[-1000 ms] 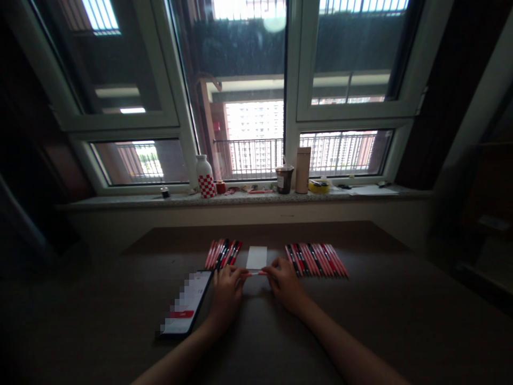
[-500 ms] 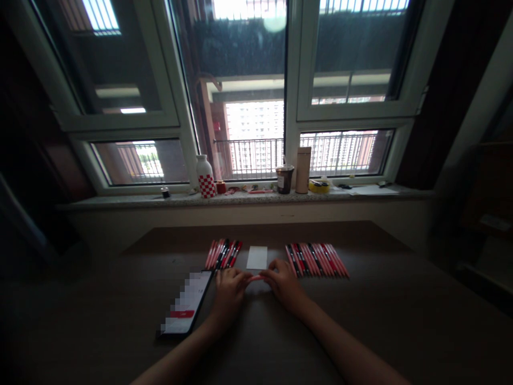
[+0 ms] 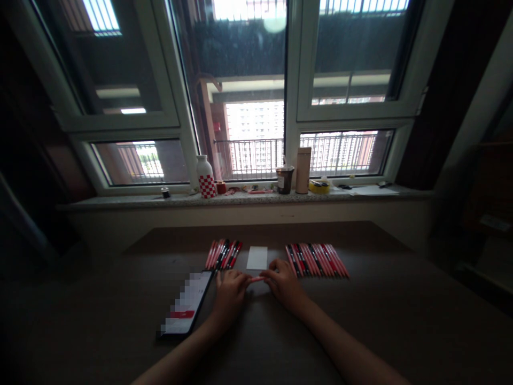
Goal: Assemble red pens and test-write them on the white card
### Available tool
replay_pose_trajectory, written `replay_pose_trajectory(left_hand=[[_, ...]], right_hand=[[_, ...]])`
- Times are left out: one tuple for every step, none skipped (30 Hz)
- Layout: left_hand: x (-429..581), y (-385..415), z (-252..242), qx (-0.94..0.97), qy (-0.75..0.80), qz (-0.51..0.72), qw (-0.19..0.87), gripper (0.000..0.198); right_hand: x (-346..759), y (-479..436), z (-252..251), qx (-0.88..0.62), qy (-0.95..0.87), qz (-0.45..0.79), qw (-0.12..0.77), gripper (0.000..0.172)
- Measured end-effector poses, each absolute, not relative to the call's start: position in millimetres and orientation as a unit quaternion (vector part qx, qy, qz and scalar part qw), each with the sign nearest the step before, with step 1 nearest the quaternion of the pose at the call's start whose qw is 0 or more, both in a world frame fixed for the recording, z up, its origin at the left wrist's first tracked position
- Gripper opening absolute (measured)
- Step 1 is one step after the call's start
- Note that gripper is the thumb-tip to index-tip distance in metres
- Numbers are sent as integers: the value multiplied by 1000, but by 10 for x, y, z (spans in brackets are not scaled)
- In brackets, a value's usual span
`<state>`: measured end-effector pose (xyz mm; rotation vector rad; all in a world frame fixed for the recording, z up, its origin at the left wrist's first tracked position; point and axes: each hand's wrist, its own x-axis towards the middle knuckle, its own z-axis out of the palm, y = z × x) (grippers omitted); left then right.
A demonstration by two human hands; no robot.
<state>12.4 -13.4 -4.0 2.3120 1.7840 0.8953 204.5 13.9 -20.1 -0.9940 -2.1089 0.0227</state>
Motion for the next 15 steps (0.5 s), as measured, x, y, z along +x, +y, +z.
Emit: replay_pose_trajectory(left_hand=[[126, -133, -39, 757, 583, 290, 45, 23], [128, -133, -38, 758, 584, 289, 46, 23], [129, -133, -38, 758, 583, 288, 46, 23], [129, -133, -39, 758, 583, 289, 47, 23], [129, -132, -40, 758, 582, 290, 48, 23], [128, -132, -42, 758, 581, 292, 48, 23], [127, -132, -43, 758, 580, 295, 48, 23], [126, -132, -43, 757, 579, 298, 46, 22], [125, -133, -43, 757, 578, 301, 45, 22], [124, -134, -41, 757, 576, 304, 44, 21], [123, -134, -38, 757, 575, 306, 44, 21], [123, -135, -35, 757, 574, 307, 45, 21], [124, -135, -32, 758, 573, 309, 47, 20], [124, -135, -30, 757, 572, 311, 49, 21], [124, -135, -29, 757, 572, 313, 50, 21]], right_hand=[[2044, 134, -193, -391, -831, 7, 395, 19], [2043, 130, -187, -390, -831, 6, 396, 19], [2043, 127, -183, -388, -832, 4, 397, 19], [2043, 127, -183, -385, -833, 2, 397, 19], [2045, 128, -185, -384, -834, 0, 396, 19], [2046, 131, -190, -383, -834, -2, 396, 18], [2048, 136, -197, -382, -835, -4, 396, 18], [2049, 141, -205, -380, -836, -7, 396, 18], [2050, 145, -213, -379, -836, -9, 397, 18], [2050, 150, -220, -379, -836, -11, 398, 19], [2049, 153, -225, -378, -836, -13, 398, 19], [2049, 155, -228, -379, -836, -14, 397, 20], [2048, 155, -230, -380, -836, -15, 396, 20], [2047, 154, -229, -382, -836, -16, 395, 20], [2047, 153, -228, -382, -836, -15, 393, 20]])
